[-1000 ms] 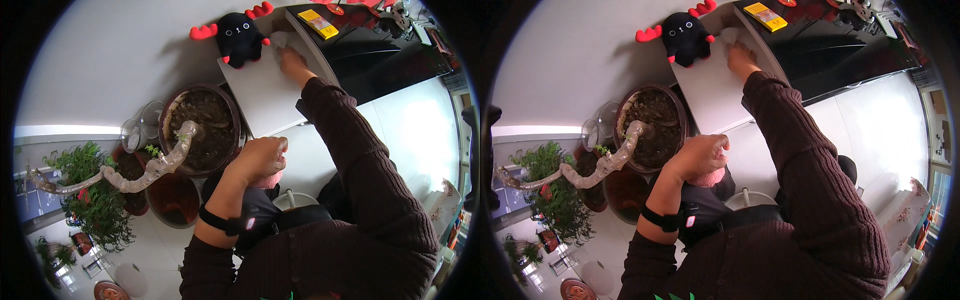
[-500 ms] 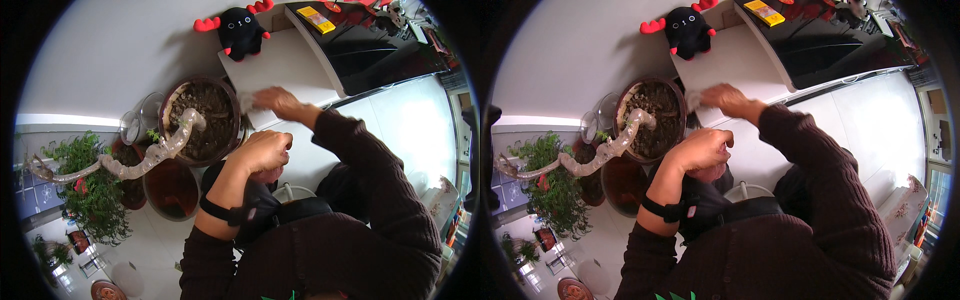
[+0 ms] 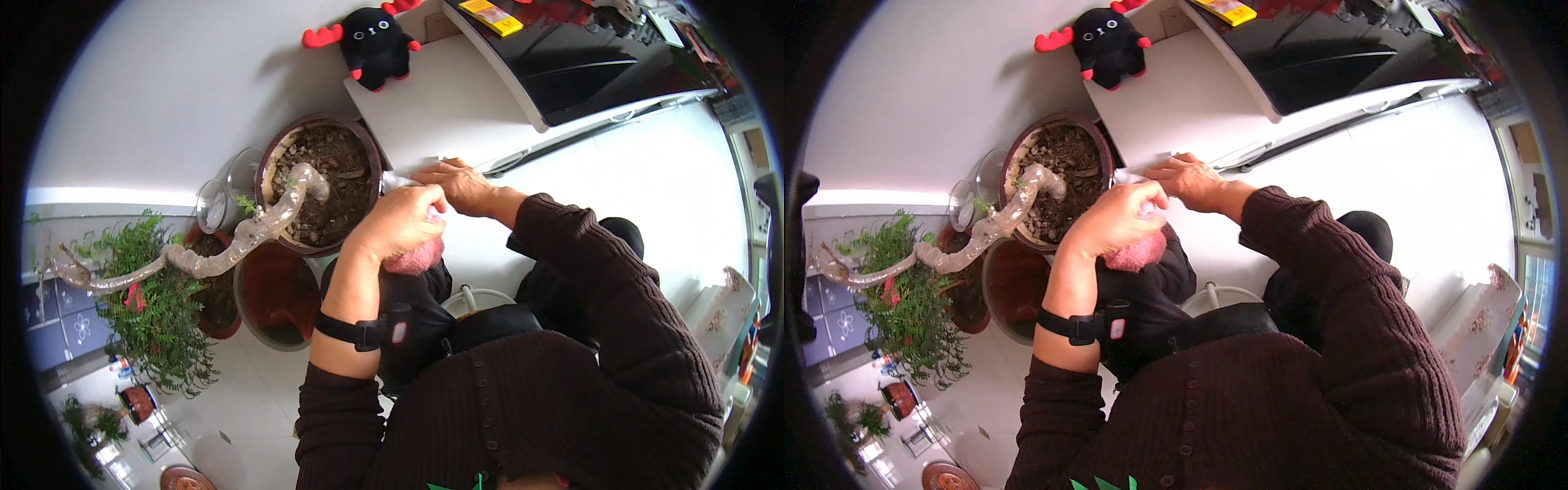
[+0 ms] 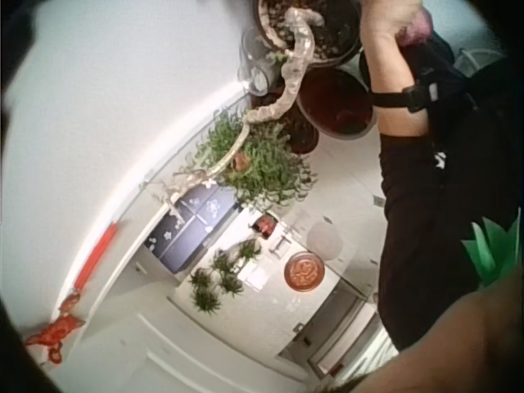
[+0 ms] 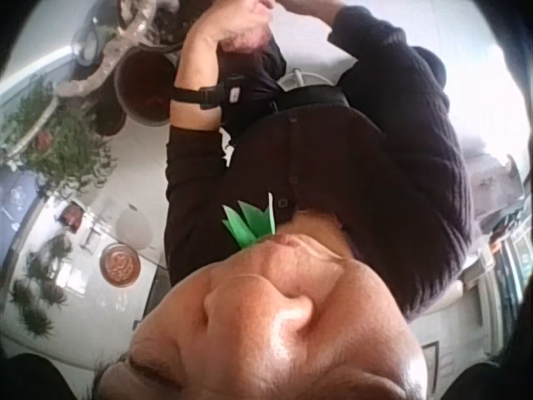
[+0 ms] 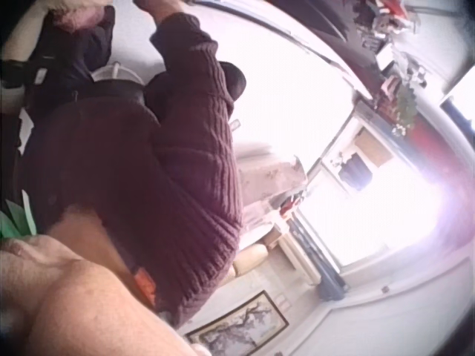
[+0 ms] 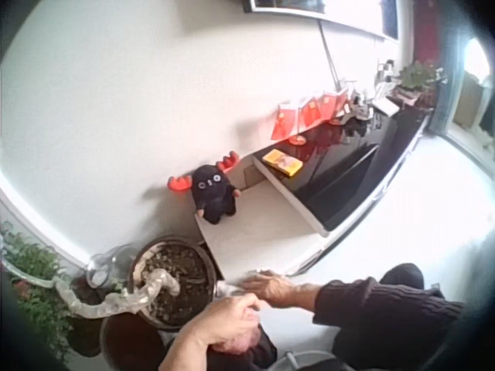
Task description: The person sits on the floor and wipes the white cabinet and its drawers with a pink cloth, moving along the unit to clean multiple sections.
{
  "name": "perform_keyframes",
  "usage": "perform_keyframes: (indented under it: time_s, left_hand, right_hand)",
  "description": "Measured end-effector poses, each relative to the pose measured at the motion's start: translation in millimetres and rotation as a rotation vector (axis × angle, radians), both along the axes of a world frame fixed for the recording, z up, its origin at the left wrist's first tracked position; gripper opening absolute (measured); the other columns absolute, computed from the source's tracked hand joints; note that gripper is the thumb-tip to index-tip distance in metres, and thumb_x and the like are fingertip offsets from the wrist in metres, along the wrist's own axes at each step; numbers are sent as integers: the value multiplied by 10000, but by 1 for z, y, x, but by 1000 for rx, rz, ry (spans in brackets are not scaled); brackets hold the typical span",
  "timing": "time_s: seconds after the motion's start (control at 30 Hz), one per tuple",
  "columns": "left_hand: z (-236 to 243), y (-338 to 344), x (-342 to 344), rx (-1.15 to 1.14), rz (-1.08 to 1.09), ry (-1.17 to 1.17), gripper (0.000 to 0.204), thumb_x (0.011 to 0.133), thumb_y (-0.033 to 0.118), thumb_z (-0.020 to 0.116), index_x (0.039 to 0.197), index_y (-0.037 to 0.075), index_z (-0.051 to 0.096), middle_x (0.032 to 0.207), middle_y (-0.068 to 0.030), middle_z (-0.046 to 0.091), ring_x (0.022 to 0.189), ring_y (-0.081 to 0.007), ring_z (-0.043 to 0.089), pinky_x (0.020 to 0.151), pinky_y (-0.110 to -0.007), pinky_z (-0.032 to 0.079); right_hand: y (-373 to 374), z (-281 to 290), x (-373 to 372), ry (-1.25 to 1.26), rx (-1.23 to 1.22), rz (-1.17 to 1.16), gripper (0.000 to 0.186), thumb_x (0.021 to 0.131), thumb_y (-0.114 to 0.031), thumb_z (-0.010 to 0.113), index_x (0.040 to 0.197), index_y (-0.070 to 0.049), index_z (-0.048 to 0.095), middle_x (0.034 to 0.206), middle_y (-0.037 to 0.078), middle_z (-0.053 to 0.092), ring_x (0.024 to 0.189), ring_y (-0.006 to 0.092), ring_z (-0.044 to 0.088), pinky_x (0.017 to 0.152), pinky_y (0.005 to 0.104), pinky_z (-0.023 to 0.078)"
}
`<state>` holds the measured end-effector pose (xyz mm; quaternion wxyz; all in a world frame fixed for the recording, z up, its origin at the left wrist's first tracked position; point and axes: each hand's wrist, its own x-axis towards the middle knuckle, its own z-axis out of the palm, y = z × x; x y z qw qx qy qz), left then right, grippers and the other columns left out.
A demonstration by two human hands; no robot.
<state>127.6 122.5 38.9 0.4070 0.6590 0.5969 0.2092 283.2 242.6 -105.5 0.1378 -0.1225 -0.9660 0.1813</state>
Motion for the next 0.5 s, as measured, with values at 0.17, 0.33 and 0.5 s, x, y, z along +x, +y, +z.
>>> perform_keyframes:
  time_s: [0.17, 0.33, 0.5]
  left_hand:
    - [-3, -7, -7, 46, 111, -104, 151, 819, 48, 702, 936, -14, 631, 746, -15, 594, 717, -70, 540, 672, -250, 473]
    - [-6, -13, -14, 110, 255, -150, 120, 834, 20, 700, 932, -2, 636, 833, 12, 622, 765, -53, 557, 696, -233, 478]
    - [-4, -2, -9, 216, 361, -104, 116, 838, 51, 703, 923, -4, 645, 801, -28, 642, 745, -91, 584, 696, -260, 491]
  right_hand:
    - [40, -2, 55, 11, -35, -418, 466, 823, 174, 600, 1153, -143, 689, 1196, 102, 667, 1195, 289, 599, 1023, 409, 485]
    - [38, 5, 54, 11, 1, -868, 454, 860, 130, 581, 1218, -139, 657, 1236, 104, 643, 1170, 293, 616, 990, 380, 518]
    - [-28, 2, 14, -18, -114, -386, 564, 851, 152, 566, 1338, -129, 515, 1308, 141, 595, 1318, 334, 487, 1105, 472, 392]
